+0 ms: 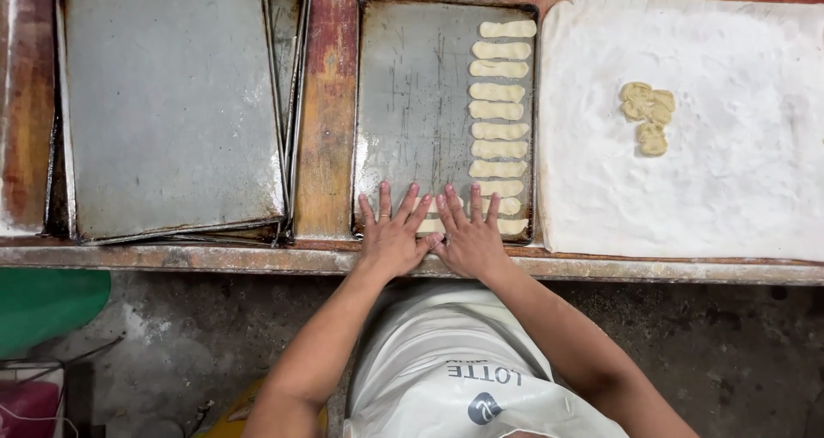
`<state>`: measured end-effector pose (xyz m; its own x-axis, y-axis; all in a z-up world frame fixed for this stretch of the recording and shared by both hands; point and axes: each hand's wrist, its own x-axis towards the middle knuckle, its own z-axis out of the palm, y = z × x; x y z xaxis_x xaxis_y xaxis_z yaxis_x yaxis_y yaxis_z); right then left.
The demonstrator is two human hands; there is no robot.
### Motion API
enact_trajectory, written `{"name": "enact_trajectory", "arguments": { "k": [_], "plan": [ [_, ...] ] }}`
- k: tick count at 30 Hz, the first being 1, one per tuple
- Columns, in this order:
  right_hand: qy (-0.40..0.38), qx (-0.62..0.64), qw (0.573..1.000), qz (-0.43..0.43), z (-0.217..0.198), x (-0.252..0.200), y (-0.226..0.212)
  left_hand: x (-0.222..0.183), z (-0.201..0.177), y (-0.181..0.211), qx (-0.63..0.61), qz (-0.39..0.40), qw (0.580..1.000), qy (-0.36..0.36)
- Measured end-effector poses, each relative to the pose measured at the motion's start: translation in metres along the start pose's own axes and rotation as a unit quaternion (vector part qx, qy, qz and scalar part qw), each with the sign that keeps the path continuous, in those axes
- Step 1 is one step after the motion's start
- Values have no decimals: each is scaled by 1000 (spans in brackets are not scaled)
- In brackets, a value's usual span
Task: Arranging small pieces of dough onto metal baking trays in a bakery production area.
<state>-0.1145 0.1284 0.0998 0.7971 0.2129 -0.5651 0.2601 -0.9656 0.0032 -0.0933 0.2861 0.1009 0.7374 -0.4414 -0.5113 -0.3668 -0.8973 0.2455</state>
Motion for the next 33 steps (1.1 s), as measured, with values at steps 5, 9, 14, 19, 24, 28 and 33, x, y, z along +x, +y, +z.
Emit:
{"name": "enact_trajectory", "arguments": {
  "k": [5, 9, 14, 19, 24, 28, 33],
  "plan": [
    [134, 105, 985, -29, 39, -1, 78, 29, 30, 7, -55, 36, 988, 139],
    [337, 278, 899, 25, 98, 9, 226, 99, 36, 83, -113, 118, 911, 378],
    [415, 216, 871, 150, 109, 0, 394, 237, 44, 232, -84, 293, 866, 396],
    [360, 150, 916, 99, 110, 28, 454, 323, 64, 326, -10, 280, 903, 326],
    [282, 168, 941, 85, 96, 17, 452, 297, 38, 328, -39, 205, 957, 203],
    [296, 204, 931, 66, 90, 9, 452, 254, 32, 282, -206, 219, 931, 208],
    [369, 203, 904, 72, 93, 19, 432, 203, 44, 207, -751, 70, 652, 74]
  ]
}}
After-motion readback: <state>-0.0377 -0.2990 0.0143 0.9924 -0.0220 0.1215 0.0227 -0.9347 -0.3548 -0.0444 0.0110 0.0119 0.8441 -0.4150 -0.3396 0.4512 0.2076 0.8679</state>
